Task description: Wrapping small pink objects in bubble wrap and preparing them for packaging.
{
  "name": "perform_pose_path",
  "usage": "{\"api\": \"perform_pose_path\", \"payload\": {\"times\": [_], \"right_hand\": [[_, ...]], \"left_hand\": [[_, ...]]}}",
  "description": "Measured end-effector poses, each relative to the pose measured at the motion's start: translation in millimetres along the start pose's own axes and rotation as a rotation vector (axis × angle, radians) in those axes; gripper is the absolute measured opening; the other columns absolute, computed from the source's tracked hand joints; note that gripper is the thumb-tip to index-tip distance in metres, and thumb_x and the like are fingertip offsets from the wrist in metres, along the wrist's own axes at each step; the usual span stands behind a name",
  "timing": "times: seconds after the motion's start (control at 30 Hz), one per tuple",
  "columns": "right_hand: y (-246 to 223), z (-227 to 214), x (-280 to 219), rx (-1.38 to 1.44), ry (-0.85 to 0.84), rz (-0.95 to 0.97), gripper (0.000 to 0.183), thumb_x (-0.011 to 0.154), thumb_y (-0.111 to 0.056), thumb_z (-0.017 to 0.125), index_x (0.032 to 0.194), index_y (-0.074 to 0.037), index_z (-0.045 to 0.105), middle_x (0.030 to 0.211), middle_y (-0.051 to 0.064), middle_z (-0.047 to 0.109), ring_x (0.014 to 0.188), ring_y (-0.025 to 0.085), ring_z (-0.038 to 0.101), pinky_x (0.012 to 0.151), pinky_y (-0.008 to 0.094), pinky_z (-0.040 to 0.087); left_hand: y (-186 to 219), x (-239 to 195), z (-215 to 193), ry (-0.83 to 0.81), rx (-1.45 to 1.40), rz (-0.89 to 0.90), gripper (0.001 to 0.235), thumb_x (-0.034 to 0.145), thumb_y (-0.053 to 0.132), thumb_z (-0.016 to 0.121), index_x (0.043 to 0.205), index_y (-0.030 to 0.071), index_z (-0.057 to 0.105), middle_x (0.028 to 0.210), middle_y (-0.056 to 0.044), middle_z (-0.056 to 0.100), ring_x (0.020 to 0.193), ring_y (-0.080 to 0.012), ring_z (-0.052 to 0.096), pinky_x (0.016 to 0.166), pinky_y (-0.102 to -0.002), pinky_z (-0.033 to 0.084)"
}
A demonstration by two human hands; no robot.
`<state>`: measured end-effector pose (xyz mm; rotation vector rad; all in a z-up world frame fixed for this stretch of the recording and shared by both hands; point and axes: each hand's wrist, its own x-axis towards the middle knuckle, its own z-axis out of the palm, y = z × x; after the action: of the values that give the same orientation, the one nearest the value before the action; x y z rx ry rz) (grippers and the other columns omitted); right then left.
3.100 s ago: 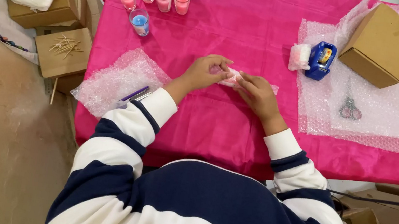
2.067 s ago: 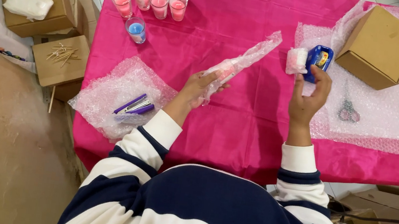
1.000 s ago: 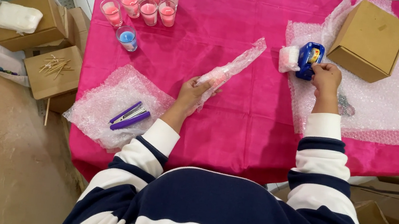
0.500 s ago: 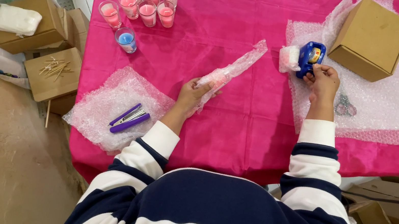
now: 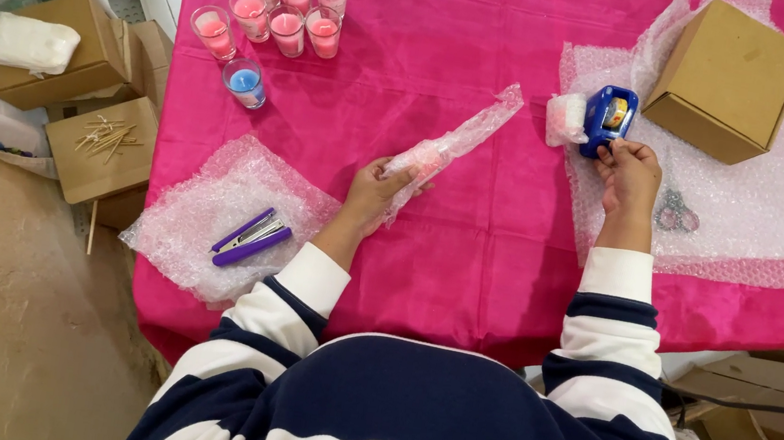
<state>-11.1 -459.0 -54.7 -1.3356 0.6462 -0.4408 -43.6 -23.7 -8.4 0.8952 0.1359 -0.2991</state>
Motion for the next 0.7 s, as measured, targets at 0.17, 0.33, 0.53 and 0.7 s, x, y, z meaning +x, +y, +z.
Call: {"api": "perform_pose_path", "payload": {"times": [0.17,0.33,0.53,0.7], "right_hand": [[0.3,3.4,-12.0,0.006,0.004,-0.03,0.01,0.102,-0.01,0.067,0.1,-0.014,0.058,0.097,0.001,0.06,0.091,0.015,0.076,0.091,0.042,0.067],[14.8,0.7,-1.9,0.012,0.013,-0.052,0.012,0.1,-0.005,0.067,0.1,-0.012,0.058,0.099,0.003,0.06,0.095,0.018,0.077,0.096,0.044,0.064],[22.9,11.8,-4.7,-0.171,0.172,-0.125,0.009,0.097,-0.01,0.07,0.091,-0.006,0.064,0.087,0.008,0.064,0.083,0.015,0.076,0.083,0.032,0.066],[35.0,16.8,1.9,-0.265,0.375,-0.254,0.01,0.09,-0.01,0.076,0.082,-0.011,0.069,0.073,0.006,0.068,0.067,0.012,0.075,0.063,0.023,0.065]], "left_hand": [[0.0,-1.2,1.3,0.0,0.001,0.011,0.039,0.079,0.006,0.089,0.108,-0.005,0.067,0.086,-0.013,0.073,0.076,-0.0268,0.076,0.071,-0.044,0.068],[-4.0,2.2,1.3,-0.006,-0.012,0.022,0.039,0.078,0.006,0.089,0.108,-0.005,0.067,0.085,-0.013,0.073,0.075,-0.026,0.076,0.071,-0.043,0.068],[0.8,-2.6,2.5,-0.008,0.027,0.038,0.039,0.079,0.007,0.089,0.109,-0.005,0.067,0.084,-0.011,0.072,0.075,-0.023,0.075,0.071,-0.042,0.067],[-1.8,-1.7,1.0,-0.007,0.048,0.051,0.039,0.078,0.007,0.09,0.109,-0.004,0.068,0.083,-0.011,0.072,0.074,-0.0228,0.075,0.07,-0.042,0.067]]}}
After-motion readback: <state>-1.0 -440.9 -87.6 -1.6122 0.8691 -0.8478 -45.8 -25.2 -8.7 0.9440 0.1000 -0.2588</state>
